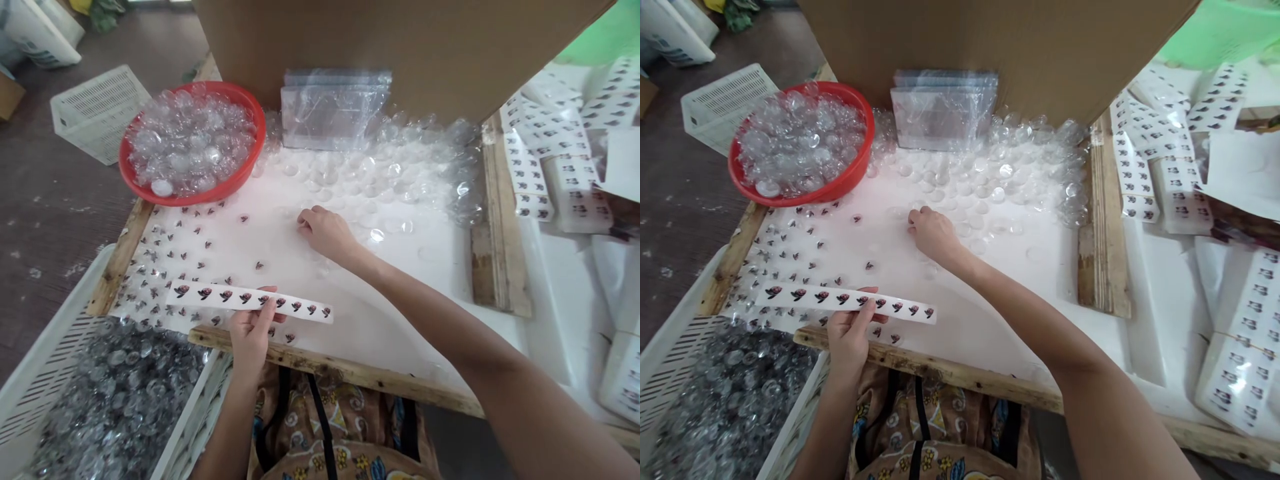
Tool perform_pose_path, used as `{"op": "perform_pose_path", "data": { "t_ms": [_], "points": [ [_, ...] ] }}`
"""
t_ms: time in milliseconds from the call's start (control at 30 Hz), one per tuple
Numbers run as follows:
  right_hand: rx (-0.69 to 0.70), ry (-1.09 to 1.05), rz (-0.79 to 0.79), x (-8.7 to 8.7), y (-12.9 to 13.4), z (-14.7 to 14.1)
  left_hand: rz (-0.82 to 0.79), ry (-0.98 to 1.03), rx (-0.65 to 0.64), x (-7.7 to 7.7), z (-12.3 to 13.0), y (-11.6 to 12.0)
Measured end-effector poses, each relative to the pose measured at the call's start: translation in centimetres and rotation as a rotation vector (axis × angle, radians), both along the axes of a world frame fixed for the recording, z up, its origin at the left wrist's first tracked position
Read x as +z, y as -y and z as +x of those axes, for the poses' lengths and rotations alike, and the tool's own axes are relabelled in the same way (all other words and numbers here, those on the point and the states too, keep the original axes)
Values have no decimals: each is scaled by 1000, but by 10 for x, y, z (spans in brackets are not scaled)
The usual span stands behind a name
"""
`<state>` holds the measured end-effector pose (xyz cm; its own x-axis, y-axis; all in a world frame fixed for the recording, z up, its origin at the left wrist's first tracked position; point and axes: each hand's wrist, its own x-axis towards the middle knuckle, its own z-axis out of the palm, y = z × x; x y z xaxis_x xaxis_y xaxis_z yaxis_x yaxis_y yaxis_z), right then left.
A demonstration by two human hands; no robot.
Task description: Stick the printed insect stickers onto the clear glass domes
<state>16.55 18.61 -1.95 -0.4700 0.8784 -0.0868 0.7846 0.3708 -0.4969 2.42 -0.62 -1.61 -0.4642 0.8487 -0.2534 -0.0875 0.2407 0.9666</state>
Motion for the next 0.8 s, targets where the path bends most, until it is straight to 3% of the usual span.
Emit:
{"op": "perform_pose_path", "data": {
  "t_ms": [200,367,567,800],
  "points": [
    [91,-20,197,-3,-7,-22,3,7,6,0,1,0],
    [174,39,175,-11,-17,-41,-13,-3,17,1,2,1],
    [135,-137,133,-9,-9,-26,-27,0,-12,2,1,1],
    [258,-157,104,-8,-2,-16,-28,18,-8,2,1,-1]
  ]
}}
